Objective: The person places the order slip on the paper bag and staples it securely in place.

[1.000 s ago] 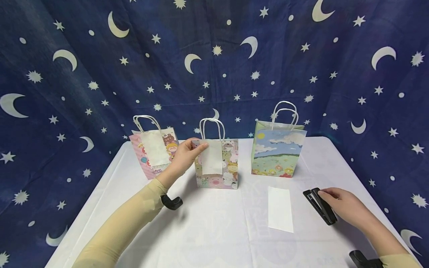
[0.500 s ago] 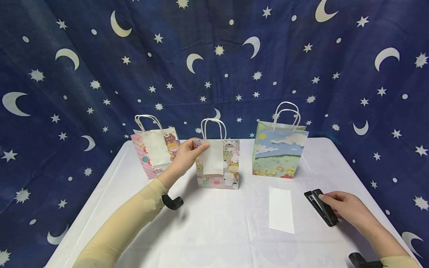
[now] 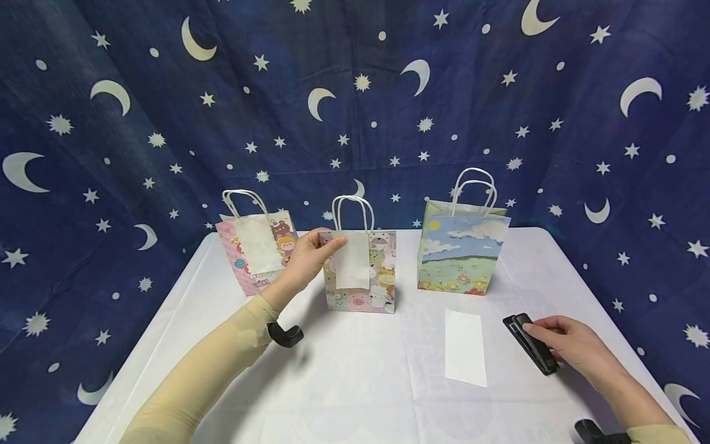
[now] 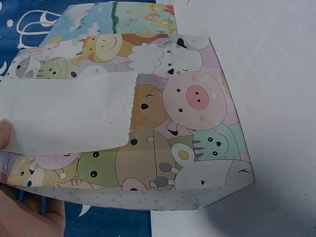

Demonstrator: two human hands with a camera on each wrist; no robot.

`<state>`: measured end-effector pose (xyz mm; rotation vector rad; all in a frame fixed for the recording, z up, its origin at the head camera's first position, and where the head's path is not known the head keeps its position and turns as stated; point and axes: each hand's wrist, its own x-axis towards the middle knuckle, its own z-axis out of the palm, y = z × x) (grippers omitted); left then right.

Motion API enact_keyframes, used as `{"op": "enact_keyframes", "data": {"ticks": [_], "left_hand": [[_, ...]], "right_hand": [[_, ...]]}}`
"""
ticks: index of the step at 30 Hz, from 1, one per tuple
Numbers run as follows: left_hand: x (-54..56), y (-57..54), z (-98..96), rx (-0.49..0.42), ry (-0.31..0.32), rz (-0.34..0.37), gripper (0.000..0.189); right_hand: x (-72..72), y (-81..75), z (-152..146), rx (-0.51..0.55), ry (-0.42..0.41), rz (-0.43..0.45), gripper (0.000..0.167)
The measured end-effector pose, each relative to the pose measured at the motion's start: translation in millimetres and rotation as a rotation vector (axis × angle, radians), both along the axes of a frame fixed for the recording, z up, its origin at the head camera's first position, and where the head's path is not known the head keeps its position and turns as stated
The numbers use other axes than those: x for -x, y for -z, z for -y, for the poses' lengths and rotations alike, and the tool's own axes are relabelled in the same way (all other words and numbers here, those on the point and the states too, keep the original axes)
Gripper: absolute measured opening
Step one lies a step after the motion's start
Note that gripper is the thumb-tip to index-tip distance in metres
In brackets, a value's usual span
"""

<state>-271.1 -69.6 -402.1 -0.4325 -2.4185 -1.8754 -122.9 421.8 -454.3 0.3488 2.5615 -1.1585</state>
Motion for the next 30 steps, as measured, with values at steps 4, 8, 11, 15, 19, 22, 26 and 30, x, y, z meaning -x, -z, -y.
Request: {"op": "enact_keyframes", "data": {"ticks": [4, 8, 11, 15, 19, 22, 26, 30], "left_hand": [[0.1, 0.1, -0.1, -0.002, -0.001, -0.001, 0.039], [-0.5, 0.1, 0.2, -0.004, -0.001, -0.002, 0.036], [-0.7, -0.1, 0.1, -0.006, -0.004, -0.002, 0.037], [-0.7, -0.3, -0.1, -0.001, -0.011, -0.002, 0.038], [-0.9, -0.3, -0.3, 0.001, -0.013, 0.001, 0.038], [-0.8, -0.2, -0.3, -0.002, -0.011, 0.006, 0.038], [-0.4, -0.1, -0.4, -0.007, -0.006, 0.01, 0.038], [-0.5, -0.1, -0.5, -0.003, -0.001, 0.004, 0.036]], "right_hand": [[1.5, 0.6, 1, -0.017, -0.018, 0.014, 0.085], [2.0, 0.8, 3, -0.033, -0.026, 0.032, 0.088], [2.1, 1.6, 5, -0.039, -0.029, 0.048, 0.089], [2.4, 2.9, 7, -0.048, -0.043, 0.05, 0.087], [1.9, 2.9, 9, -0.059, -0.062, 0.036, 0.085], [1.0, 3.0, 11, -0.08, -0.076, 0.013, 0.084], [0.4, 3.6, 15, -0.123, -0.088, -0.021, 0.084], [1.2, 5.2, 15, -0.124, -0.076, -0.011, 0.087]]}}
